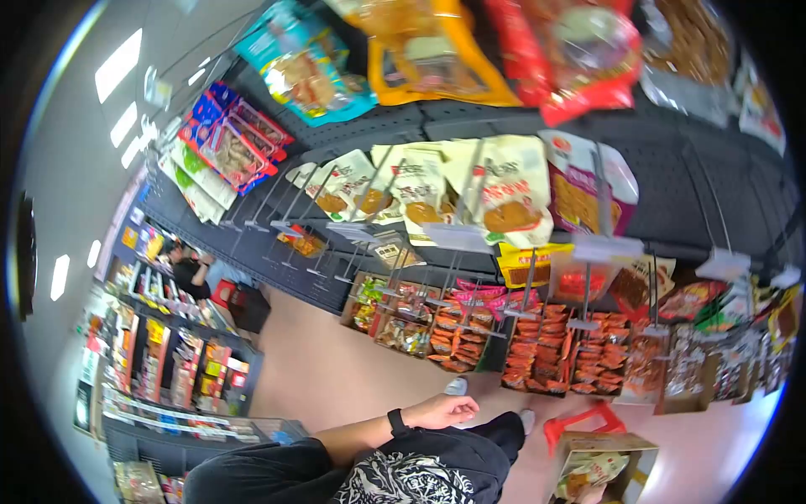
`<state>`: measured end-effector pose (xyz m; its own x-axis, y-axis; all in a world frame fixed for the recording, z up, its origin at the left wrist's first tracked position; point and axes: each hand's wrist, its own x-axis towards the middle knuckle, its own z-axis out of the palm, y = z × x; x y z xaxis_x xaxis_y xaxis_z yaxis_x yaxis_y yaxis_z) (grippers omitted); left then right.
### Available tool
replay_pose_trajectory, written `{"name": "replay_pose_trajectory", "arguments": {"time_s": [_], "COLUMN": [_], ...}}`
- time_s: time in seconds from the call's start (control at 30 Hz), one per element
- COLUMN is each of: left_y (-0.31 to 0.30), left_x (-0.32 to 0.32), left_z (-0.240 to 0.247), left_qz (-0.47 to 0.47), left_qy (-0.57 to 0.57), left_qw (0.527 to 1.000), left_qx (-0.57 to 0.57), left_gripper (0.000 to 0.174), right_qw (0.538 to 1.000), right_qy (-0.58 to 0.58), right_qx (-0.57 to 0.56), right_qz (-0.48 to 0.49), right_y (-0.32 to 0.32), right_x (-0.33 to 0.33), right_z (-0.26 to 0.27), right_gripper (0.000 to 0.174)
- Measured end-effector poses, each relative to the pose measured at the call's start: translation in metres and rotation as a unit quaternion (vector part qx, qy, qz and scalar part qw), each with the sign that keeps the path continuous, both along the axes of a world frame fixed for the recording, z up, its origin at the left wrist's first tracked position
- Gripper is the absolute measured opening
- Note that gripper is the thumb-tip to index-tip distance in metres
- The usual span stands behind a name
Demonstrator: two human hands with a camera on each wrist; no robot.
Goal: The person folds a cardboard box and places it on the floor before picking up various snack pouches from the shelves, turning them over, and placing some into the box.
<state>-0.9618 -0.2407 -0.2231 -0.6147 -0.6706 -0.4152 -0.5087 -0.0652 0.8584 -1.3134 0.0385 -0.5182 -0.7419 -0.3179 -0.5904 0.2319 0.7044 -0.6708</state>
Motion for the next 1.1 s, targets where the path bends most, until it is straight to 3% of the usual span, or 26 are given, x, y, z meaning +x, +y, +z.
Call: {"name": "replay_pose_trajectory", "arguments": {"time_s": [0.1,0.2,0.23,0.27,0.3,0.33,0.4,0.47,0.53,0.63,0.7,0.77,0.83,0.9,1.0,1.03,1.1], "left_y": [-0.017,-0.033,-0.041,-0.049,-0.056,-0.064,-0.085,-0.097,-0.105,-0.115,-0.121,-0.125,-0.127,-0.130,-0.150,-0.154,-0.170], "left_x": [0.013,0.036,0.047,0.059,0.070,0.080,0.106,0.141,0.171,0.209,0.238,0.266,0.293,0.312,0.345,0.348,0.367], "left_z": [0.010,0.017,0.013,0.012,0.020,0.029,0.069,0.088,0.104,0.119,0.110,0.073,0.056,0.059,0.035,0.057,0.054], "left_qz": [-0.008,0.007,-0.019,-0.062,-0.050,-0.015,0.037,0.080,0.143,0.208,0.222,0.291,0.352,0.405,0.502,0.485,0.480], "left_qy": [0.049,0.093,0.075,0.070,0.095,0.144,0.183,0.268,0.319,0.358,0.330,0.258,0.221,0.256,0.262,0.284,0.239], "left_qw": [0.998,0.996,0.989,0.990,0.988,0.989,0.982,0.960,0.934,0.910,0.917,0.914,0.893,0.865,0.799,0.801,0.813], "left_qx": [-0.044,-0.010,-0.126,-0.101,-0.107,-0.018,-0.012,0.002,-0.074,0.005,-0.019,-0.116,-0.171,-0.148,-0.200,-0.207,-0.228], "left_gripper": [0.024,0.023,0.020,0.024,0.022,0.022,0.027,0.038,0.042,0.032,0.027,0.026,0.026,0.024,0.023,0.023,0.021], "right_qw": [0.990,0.963,0.952,0.935,0.929,0.937,0.898,0.866,0.841,0.813,0.799,0.790,0.763,0.763,0.765,0.762,0.766], "right_qy": [0.005,0.012,0.021,0.067,0.009,0.016,0.019,-0.095,-0.134,-0.108,0.003,-0.099,0.054,0.027,0.004,0.013,0.020], "right_qx": [-0.134,-0.258,-0.287,-0.332,-0.369,-0.327,-0.365,-0.371,-0.379,-0.389,-0.335,-0.381,-0.311,-0.308,-0.302,-0.306,-0.306], "right_qz": [-0.036,-0.080,-0.103,0.104,0.013,0.119,0.246,0.321,0.361,0.419,0.499,0.471,0.564,0.568,0.569,0.571,0.566], "right_y": [-0.048,-0.107,-0.117,-0.085,-0.128,-0.185,-0.250,-0.286,-0.315,-0.336,-0.340,-0.334,-0.331,-0.330,-0.328,-0.327,-0.324], "right_x": [0.021,0.040,0.045,-0.012,0.047,0.106,0.178,0.245,0.297,0.353,0.373,0.396,0.396,0.397,0.404,0.404,0.405], "right_z": [0.153,0.300,0.350,0.256,0.316,0.389,0.423,0.460,0.463,0.452,0.429,0.434,0.440,0.440,0.438,0.437,0.434], "right_gripper": [0.047,0.039,0.037,0.037,0.038,0.036,0.034,0.043,0.044,0.044,0.036,0.038,0.034,0.033,0.031,0.030,0.030]}}
